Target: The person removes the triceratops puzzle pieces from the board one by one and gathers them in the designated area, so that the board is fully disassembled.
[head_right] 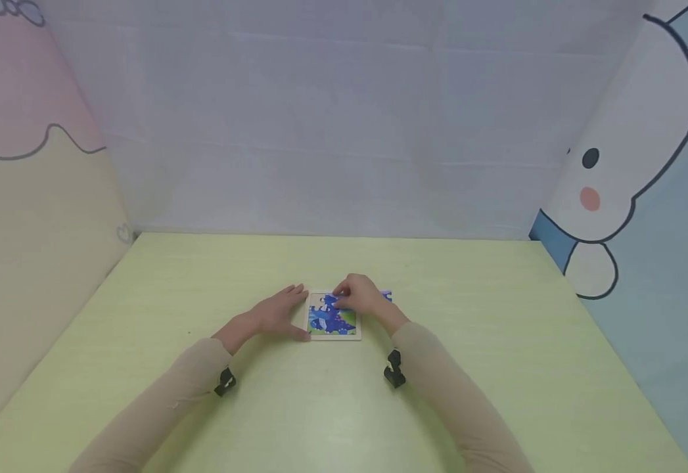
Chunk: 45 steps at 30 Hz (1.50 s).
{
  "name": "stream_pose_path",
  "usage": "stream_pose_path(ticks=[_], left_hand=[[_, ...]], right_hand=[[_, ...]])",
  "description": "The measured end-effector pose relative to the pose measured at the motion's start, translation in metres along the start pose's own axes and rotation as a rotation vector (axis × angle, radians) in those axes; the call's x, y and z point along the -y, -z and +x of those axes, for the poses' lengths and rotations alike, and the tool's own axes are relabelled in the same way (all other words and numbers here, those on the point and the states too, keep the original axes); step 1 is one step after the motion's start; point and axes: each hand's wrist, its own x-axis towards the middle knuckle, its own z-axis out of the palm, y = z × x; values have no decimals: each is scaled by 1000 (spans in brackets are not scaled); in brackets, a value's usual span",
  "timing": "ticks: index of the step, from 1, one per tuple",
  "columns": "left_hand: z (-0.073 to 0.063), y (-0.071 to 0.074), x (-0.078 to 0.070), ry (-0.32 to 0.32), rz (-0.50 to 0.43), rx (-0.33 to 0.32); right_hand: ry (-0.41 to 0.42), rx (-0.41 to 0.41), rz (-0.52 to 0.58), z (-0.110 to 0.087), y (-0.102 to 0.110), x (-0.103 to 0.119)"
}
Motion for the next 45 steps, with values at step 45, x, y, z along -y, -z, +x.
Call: stream_pose_path(ticks=[45], left_hand=[[0,0,0,-16,-8,-6]], right_hand=[[-3,-92,34,-5,-1,7]])
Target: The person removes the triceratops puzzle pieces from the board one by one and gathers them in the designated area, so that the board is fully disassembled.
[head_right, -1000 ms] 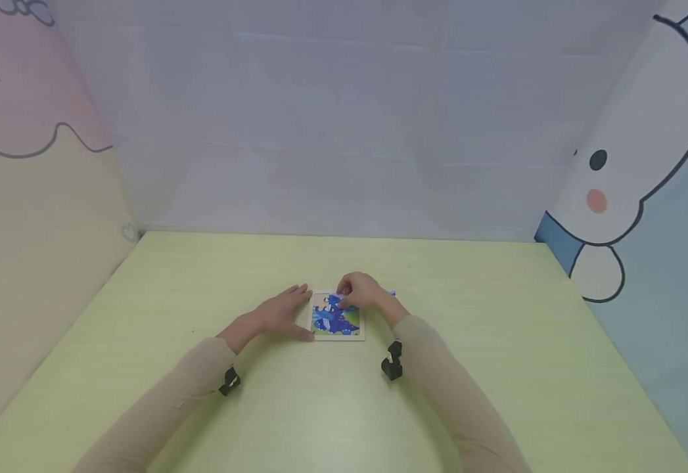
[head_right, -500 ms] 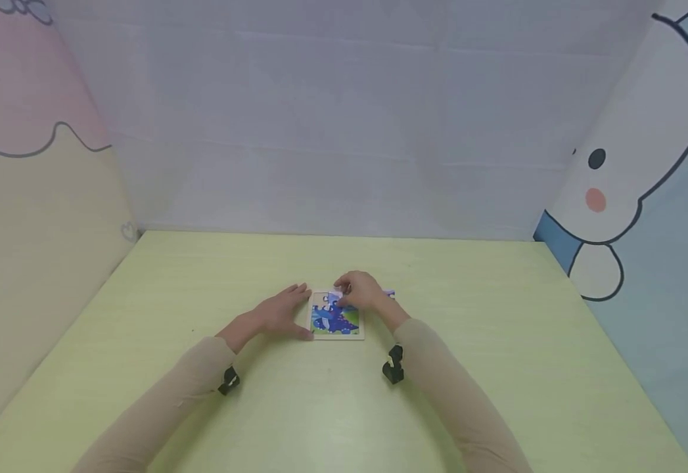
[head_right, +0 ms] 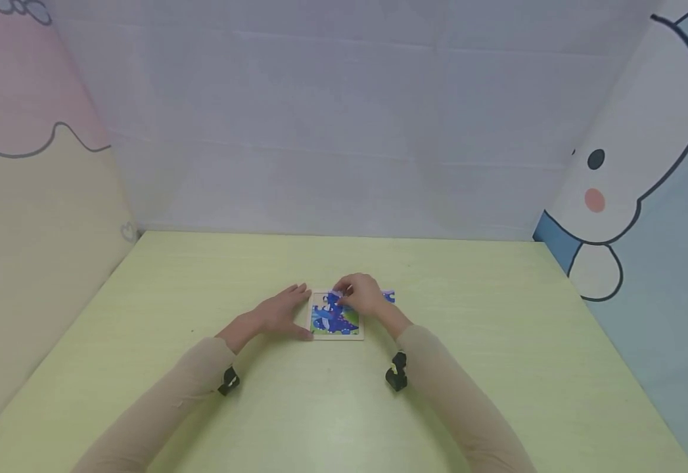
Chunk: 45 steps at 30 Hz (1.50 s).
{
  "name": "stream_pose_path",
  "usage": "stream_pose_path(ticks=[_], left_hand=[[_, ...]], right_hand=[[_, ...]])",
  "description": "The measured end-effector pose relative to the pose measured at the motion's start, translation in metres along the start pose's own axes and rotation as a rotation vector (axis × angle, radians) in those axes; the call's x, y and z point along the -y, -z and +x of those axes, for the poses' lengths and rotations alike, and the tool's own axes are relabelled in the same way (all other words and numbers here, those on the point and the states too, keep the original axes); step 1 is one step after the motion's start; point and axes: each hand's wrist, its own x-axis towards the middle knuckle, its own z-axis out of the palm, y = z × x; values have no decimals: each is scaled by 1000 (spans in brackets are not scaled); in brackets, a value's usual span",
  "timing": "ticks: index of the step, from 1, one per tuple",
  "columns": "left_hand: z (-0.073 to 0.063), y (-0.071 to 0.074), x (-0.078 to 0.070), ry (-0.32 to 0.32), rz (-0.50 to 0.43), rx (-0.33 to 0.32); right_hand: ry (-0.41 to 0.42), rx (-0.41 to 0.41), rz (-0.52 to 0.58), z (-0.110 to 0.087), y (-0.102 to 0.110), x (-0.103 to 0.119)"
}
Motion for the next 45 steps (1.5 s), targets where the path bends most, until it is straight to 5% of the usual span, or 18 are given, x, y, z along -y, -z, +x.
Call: stream_pose_path(ticks=[19,27,36,45], left_hand=[[1,4,-6,4,13,6],[18,4,-16,-22,-2,-13],[36,-3,-16,13,50,-3],[40,0,-21,106,49,-23]], right_hand=[[18,-19,22,-3,2,-1],[15,-19,-5,-1,1,-6],[20,0,-3,-1,0,-5],[12,3,3,0,-2,-5]])
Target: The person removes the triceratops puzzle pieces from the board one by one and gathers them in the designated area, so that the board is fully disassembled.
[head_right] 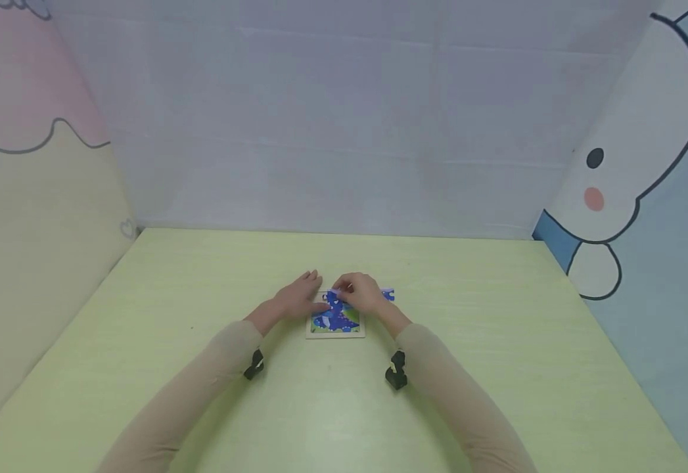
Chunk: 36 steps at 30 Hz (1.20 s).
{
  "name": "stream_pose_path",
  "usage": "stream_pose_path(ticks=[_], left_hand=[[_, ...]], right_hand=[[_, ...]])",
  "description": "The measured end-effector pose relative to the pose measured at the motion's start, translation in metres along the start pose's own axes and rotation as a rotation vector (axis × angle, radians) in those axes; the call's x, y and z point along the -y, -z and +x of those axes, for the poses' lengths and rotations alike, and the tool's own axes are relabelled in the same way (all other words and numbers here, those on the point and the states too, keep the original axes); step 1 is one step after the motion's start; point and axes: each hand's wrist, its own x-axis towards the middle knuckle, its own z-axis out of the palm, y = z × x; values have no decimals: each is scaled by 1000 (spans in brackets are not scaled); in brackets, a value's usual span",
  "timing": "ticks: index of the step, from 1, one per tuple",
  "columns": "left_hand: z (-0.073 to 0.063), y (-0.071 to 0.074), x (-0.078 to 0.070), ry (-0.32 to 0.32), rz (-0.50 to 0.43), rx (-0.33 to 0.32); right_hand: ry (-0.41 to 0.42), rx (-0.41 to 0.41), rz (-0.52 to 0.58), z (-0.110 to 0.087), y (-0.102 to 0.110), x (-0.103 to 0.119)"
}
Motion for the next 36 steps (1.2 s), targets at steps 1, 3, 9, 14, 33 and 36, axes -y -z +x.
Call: stream_pose_path(ticks=[1,3,9,14,33,36], left_hand=[[0,0,0,4,2,3],[0,0,-1,7,3,7],[-1,2,-2,2,-17,7],[-1,2,-2,5,-16,13],[-19,-6,11,-112,-3,35],[-27,-7,12,-132,-10,41]], right_hand=[[0,0,6,0,0,0],[-18,8,24,0,0,1],[-76,35,96,1,6,9],[-111,46,116,2,6,10],[-151,-14,110,-1,0,7],[-167,-17,143,-1,1,4]])
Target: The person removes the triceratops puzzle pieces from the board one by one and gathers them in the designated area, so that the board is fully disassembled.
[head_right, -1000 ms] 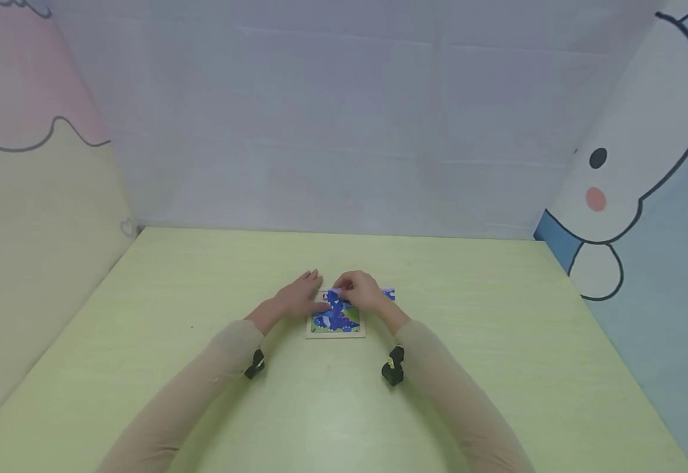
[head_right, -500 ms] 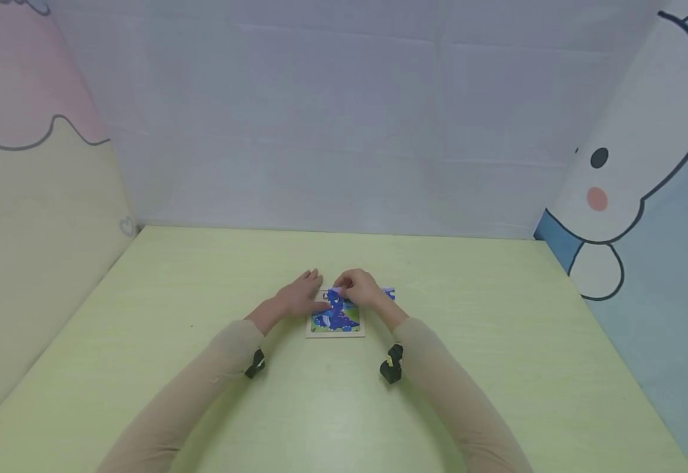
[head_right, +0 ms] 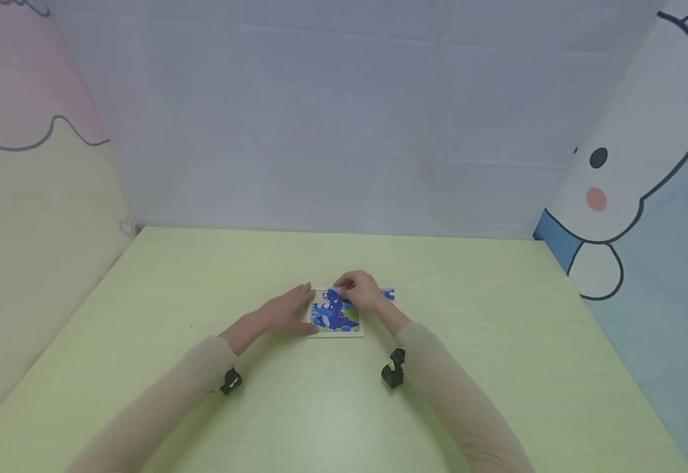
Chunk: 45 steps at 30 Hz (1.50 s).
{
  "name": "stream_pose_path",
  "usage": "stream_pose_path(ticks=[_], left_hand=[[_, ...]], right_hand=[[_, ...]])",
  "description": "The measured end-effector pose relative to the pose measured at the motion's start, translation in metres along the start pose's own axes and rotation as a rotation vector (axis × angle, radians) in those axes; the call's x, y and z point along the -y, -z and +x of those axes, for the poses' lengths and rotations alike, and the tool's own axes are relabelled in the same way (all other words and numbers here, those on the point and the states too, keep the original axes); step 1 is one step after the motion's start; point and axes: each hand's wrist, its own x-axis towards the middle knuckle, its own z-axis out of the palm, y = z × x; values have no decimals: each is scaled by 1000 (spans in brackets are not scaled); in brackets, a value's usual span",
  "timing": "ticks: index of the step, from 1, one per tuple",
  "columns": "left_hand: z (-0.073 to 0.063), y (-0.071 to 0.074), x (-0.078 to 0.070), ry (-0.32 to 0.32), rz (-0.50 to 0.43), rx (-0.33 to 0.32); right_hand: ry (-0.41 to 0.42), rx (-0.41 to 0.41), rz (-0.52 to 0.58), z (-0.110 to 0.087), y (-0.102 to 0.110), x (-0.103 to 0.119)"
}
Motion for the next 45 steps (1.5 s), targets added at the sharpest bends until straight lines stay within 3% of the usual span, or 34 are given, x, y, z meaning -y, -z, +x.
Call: stream_pose_path(ticks=[7,16,23,30,45], left_hand=[[-8,-1,1,-13,-9,3],[-9,1,4,-33,-32,-7],[-13,3,4,-11,-52,5],[-15,5,3,-11,-66,6],[-13,4,4,1,-60,4]], right_hand=[[53,-6,49,-5,14,-9],[93,-12,57,-24,69,-39],[53,-2,48,-39,97,-72],[-1,11,48,-43,103,-91],[-30,2,-24,-43,99,-96]])
